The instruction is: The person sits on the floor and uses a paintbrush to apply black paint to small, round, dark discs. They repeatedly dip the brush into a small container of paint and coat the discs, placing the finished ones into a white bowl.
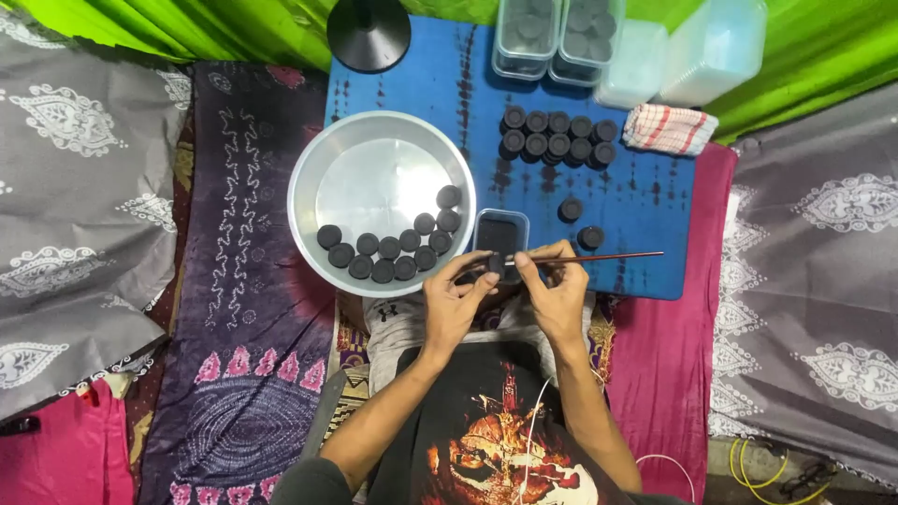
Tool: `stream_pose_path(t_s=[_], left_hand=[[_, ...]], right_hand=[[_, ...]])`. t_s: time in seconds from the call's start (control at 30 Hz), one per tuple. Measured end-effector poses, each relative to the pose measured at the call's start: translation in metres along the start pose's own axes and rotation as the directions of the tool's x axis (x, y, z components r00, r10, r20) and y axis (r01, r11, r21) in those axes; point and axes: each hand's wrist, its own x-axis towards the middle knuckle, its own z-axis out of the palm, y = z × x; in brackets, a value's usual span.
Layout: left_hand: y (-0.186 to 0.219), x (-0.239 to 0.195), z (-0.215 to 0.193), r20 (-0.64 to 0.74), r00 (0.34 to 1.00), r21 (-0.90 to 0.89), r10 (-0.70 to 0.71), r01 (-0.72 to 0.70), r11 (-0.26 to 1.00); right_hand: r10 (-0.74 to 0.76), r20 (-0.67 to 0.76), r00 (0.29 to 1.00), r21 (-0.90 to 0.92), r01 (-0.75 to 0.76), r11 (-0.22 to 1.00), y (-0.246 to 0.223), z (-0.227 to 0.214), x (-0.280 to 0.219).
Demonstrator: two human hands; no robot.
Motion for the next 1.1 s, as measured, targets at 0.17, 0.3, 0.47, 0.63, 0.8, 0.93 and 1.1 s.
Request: stream_pose_path(t_s=[0.17,0.3,0.47,0.63,0.8,0.93,1.1], left_hand=[[0.002,0.0,-0.001,-0.016,1.0,0.025,0.002,-0.001,1.0],[0.006,0.002,-0.002,-0.018,1.0,0.038,0.0,0.001,0.999],[0.005,-0.001,-0.003,-0.024,1.0,0.04,-0.016,0.017,0.999],[0.004,0.001,-0.002,-0.017,1.0,0.025,-0.014,0.014,1.0],[0.007,0.006,0.003,-0.016,1.0,0.027,-0.003,0.003,1.0],[0.004,0.007,0.003,-0.024,1.0,0.021,-0.002,0.002,1.0],[0.005,0.009,0.006,-0.048,0.999,0.034,0.016,-0.015,0.999]], right_hand=[[-0.016,-0.001,1.0,-0.058,0.016,0.998,-0.006,0.003,-0.001],[-0.025,-0.013,1.0,-0.096,0.023,0.995,-0.01,0.008,0.001],[0.031,0.017,0.999,-0.043,-0.03,0.999,-0.007,0.004,-0.002],[0.015,0.01,1.0,0.001,-0.015,1.0,-0.006,0.002,-0.003],[-0.019,0.004,1.0,-0.008,0.019,1.0,-0.011,0.001,-0.002],[-0.037,-0.005,0.999,-0.063,0.036,0.997,-0.017,0.0,-0.004],[-0.052,-0.003,0.999,0.004,0.052,0.999,-0.023,0.001,-0.004]])
